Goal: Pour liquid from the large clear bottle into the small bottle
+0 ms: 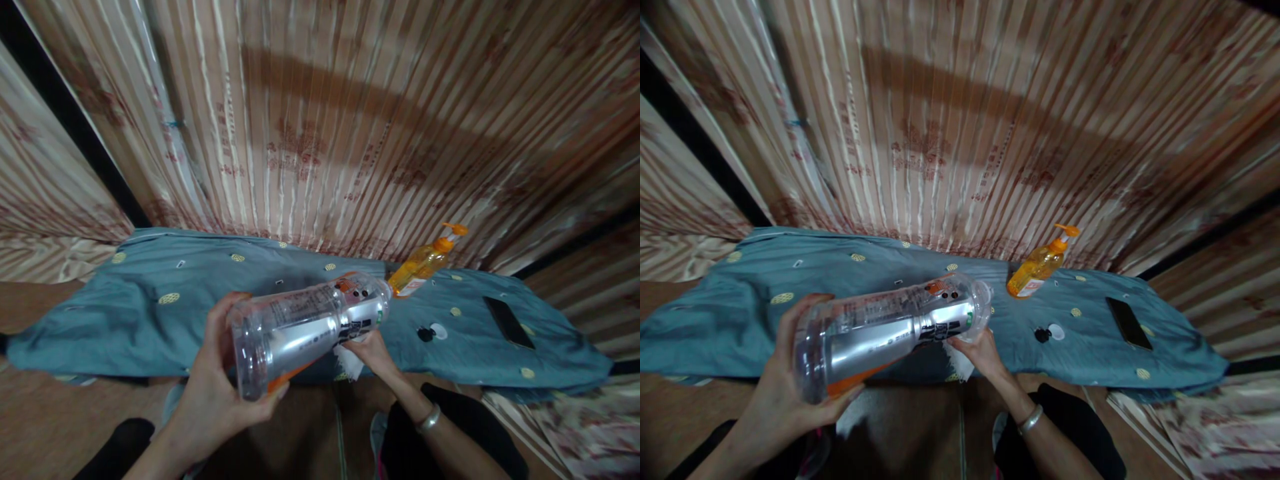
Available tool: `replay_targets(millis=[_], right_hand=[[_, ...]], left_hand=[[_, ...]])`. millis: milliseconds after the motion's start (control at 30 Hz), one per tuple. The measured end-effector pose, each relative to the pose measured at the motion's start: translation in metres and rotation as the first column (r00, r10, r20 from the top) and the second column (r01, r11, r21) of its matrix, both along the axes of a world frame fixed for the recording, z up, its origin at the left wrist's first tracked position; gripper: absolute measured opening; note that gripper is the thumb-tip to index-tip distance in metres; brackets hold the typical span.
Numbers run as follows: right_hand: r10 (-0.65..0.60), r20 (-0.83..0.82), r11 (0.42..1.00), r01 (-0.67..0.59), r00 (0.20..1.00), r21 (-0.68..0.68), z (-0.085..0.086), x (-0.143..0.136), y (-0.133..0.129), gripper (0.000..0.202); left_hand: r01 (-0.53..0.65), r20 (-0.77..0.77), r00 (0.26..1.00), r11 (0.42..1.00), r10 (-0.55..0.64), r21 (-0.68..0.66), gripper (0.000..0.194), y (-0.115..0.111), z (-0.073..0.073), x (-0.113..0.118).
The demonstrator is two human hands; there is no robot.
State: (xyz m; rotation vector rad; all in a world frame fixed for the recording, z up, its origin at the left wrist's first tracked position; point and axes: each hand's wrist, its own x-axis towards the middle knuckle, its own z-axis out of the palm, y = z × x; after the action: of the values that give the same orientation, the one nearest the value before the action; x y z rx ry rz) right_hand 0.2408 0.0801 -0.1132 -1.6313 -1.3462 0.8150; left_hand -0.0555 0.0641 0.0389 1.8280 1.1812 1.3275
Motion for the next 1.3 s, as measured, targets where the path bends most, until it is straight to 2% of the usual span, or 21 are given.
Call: replay_targets(millis=[267,567,867,1300], right_hand=[[0.019,0.004,1.0,-0.019,1.0,-0.004,-0.0001,0.0014,-0.0005,0.032],[0.005,0.012,1.0,-0.005,1.0,-0.014,0.0026,-0.0007,-0.0012,0.032],[0.019,0.0,1.0,-0.019,1.0,0.024,0.0026,0.0001,-0.0014,0.035],[0.004,0.003,1.0,-0.004,1.0,-0.006,0.0058,-0.0023,-0.0011,0.028]], left_hand=[[0.03,-0.012,0.999,0.999,-0.029,0.038,0.086,0.0028,-0.0032,-0.0028],[-0.022,0.037,0.999,0.998,0.024,-0.051,0.081,-0.0041,0.0043,0.0038],[-0.004,-0.003,1.0,1.0,0.004,-0.01,0.083,-0.0014,0.0019,0.0008],[-0.004,-0.02,1.0,1.0,0.004,0.008,0.084,-0.0006,0.0002,-0.0013]])
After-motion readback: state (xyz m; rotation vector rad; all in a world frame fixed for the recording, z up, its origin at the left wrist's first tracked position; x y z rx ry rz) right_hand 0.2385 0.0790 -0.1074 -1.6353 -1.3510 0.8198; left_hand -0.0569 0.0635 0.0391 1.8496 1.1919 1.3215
